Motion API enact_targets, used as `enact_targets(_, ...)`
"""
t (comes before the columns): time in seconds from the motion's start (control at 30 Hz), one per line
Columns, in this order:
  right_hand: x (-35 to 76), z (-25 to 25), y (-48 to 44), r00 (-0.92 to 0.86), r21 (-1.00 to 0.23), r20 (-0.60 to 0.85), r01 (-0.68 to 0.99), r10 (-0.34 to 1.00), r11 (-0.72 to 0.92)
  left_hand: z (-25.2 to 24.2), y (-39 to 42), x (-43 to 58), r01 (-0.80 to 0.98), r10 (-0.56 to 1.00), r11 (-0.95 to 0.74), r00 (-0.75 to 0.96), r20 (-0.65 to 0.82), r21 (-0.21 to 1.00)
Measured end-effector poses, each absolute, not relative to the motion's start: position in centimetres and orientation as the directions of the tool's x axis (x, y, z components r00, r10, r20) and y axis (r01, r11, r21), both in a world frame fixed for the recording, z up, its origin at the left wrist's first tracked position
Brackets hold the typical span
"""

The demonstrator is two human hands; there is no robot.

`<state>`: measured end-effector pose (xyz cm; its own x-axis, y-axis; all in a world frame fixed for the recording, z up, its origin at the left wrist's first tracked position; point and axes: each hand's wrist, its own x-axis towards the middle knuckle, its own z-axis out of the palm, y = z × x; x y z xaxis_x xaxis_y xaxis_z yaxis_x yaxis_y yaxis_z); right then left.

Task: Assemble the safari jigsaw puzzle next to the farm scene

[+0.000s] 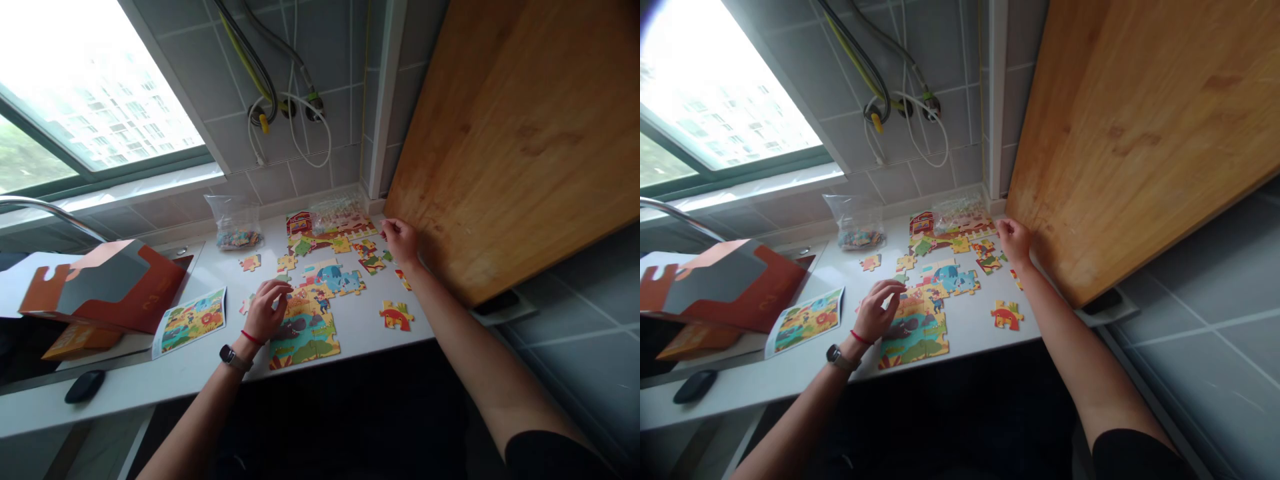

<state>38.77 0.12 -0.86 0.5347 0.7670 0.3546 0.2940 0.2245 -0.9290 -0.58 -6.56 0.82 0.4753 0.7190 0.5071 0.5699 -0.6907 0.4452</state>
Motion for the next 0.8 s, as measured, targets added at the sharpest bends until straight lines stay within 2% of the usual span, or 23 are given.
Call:
enact_targets(0.13,39.9,-0.1,-0.1,0.573,-0.939,0.336,0.261,0.748,0.222,-0.8,-7.1,0.0,0.549,0.726,-0.685,0.460,0.512,0.478)
enact_targets(0.23,41.5,0.4,-0.2,0.510,-0.956,0.252,0.262,0.823,0.130,-1.1,-7.2,-0.3,0.563,0.760,-0.647,0.419,0.497,0.514)
enact_targets(0.4,43.5,0.3,-1.0,0.285,-0.886,0.170,0.463,0.943,0.020,-1.0,-7.0,-0.4,0.542,0.750,-0.661,0.469,0.466,0.519)
enact_targets(0.5,43.4,0.1,-1.5,0.107,-0.814,0.177,0.574,0.978,0.084,-1.0,-7.0,-0.4,0.541,0.748,-0.663,0.473,0.464,0.517)
enact_targets(0.57,43.1,0.1,-1.8,0.017,-0.798,0.175,0.588,0.984,0.132,-1.0,-6.9,-0.3,0.545,0.754,-0.657,0.466,0.463,0.521)
enact_targets(0.67,42.1,0.0,-2.0,-0.028,-0.761,0.128,0.638,0.991,0.116,-1.1,-6.9,-0.4,0.557,0.763,-0.647,0.462,0.452,0.521)
enact_targets(0.8,40.5,-0.9,-2.1,-0.030,-0.642,0.115,0.760,0.993,0.097,-1.2,-6.9,-0.4,0.566,0.780,-0.626,0.455,0.431,0.536)
